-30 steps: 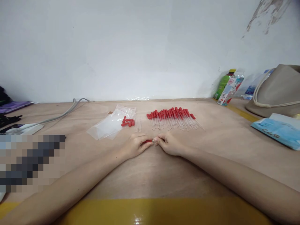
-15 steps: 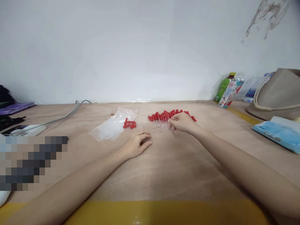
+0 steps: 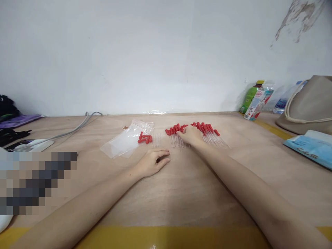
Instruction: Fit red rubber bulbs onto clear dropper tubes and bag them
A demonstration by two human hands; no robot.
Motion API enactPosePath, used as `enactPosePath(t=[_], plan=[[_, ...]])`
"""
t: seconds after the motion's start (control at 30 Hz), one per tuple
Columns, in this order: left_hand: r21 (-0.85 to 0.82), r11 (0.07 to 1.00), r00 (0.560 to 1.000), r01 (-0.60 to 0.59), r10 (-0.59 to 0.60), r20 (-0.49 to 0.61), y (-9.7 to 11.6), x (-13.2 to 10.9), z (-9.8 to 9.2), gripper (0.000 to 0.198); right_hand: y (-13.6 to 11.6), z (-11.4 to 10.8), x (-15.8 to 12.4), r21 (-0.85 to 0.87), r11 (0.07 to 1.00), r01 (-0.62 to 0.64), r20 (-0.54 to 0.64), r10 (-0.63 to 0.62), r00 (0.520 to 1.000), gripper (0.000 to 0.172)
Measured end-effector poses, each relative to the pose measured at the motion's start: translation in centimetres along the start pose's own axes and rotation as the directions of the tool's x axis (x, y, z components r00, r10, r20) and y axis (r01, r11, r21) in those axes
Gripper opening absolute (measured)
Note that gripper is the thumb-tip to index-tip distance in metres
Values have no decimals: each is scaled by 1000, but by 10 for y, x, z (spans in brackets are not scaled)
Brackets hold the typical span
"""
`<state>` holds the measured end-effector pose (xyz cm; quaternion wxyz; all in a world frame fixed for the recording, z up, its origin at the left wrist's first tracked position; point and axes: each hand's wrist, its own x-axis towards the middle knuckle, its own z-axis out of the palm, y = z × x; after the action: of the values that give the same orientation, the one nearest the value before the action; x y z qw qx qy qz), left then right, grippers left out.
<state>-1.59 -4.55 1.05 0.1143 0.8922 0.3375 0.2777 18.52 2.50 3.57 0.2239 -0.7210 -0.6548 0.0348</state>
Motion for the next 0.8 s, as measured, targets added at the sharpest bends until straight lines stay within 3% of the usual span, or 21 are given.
enactPosePath(t=[0.17, 0.27, 0.33, 0.4, 0.47, 0.53, 0.63, 0.8], plan=[[55, 998, 1000, 4, -2, -30, 2, 2, 1, 22, -19, 7, -14, 0, 981, 195, -55, -195, 979, 27], [182, 982, 978, 60, -21, -208, -2, 4, -2, 18, -39, 18, -22, 12, 959, 284, -28, -284, 958, 27], [264, 951, 927, 164, -57, -371, -11, 5, -7, 18, -53, 26, -25, 6, 963, 270, -13, -270, 963, 26], [300, 904, 849, 305, -115, -516, -26, 6, -14, 21, -64, 32, -25, -8, 973, 229, 13, -229, 973, 28], [281, 862, 778, 423, -187, -599, -44, 6, -21, 30, -72, 35, -25, -23, 981, 192, 46, -191, 981, 30], [244, 831, 760, 499, -285, -583, -61, 5, -26, 33, -76, 36, -24, -31, 985, 168, 71, -165, 984, 30], [189, 822, 785, 538, -406, -468, -77, 5, -28, 30, -79, 35, -24, -45, 986, 160, 91, -155, 984, 29], [228, 866, 863, 446, -348, -365, -78, 6, -25, 25, -77, 30, -26, -91, 978, 188, 112, -177, 978, 26]])
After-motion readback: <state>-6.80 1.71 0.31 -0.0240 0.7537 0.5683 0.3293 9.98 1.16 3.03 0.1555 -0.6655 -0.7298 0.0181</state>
